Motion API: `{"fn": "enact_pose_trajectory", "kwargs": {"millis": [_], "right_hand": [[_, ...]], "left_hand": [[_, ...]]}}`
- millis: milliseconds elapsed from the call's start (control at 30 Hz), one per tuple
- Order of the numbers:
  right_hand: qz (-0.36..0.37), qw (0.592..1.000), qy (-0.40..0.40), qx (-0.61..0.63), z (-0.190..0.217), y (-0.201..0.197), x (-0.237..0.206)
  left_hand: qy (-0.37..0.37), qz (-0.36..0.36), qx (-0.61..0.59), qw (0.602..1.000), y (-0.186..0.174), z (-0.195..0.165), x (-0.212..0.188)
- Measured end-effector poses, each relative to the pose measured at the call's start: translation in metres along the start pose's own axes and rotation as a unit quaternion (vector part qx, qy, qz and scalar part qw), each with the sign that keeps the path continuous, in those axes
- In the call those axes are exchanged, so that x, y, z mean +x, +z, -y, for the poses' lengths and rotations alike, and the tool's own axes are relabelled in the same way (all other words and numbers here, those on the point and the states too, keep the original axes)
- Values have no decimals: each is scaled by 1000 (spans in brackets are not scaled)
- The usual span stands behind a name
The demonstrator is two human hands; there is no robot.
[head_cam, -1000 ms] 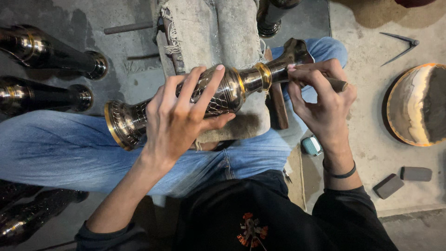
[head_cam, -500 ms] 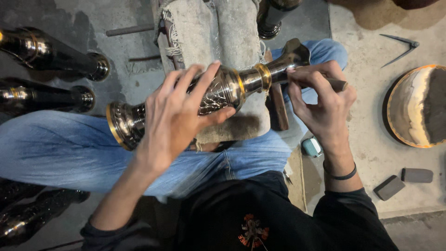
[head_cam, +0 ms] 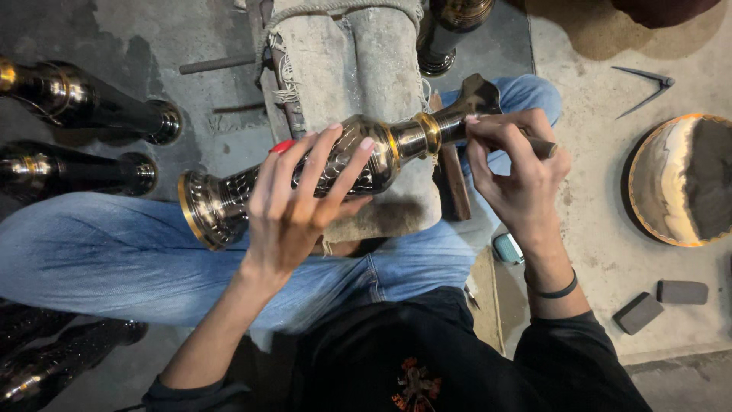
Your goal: The person sits cross-legged on the floor with a brass vase resting on a padded cloth support and engraves a decorative pattern into its surface using a small handheld engraving tool, rotating the vase with the other hand to reach different sections.
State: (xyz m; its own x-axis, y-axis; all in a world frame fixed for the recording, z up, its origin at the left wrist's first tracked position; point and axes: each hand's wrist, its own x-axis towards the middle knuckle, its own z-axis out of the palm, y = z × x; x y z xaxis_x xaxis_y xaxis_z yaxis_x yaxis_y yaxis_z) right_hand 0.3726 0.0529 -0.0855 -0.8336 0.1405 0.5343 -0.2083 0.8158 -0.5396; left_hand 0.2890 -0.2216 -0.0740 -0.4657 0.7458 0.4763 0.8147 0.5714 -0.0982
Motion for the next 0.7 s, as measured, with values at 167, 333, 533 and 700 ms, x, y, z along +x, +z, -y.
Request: {"fn": "enact_pose_trajectory", "kwargs": {"millis": [167,333,533,700], "right_hand": [[5,1000,2,9,0,-1,-2],[3,1000,3,12,-1,1,1],[11,1000,2,17,-1,0,1],[13,1000,3,19,-1,0,0]], "left_hand": [[-5,11,-30,999,-9,5,7],[-23,25,-63,997,-17,10,15],[-27,43,-77,996,-18,14,21],[-28,54,-91,994,-15,18,22]]}}
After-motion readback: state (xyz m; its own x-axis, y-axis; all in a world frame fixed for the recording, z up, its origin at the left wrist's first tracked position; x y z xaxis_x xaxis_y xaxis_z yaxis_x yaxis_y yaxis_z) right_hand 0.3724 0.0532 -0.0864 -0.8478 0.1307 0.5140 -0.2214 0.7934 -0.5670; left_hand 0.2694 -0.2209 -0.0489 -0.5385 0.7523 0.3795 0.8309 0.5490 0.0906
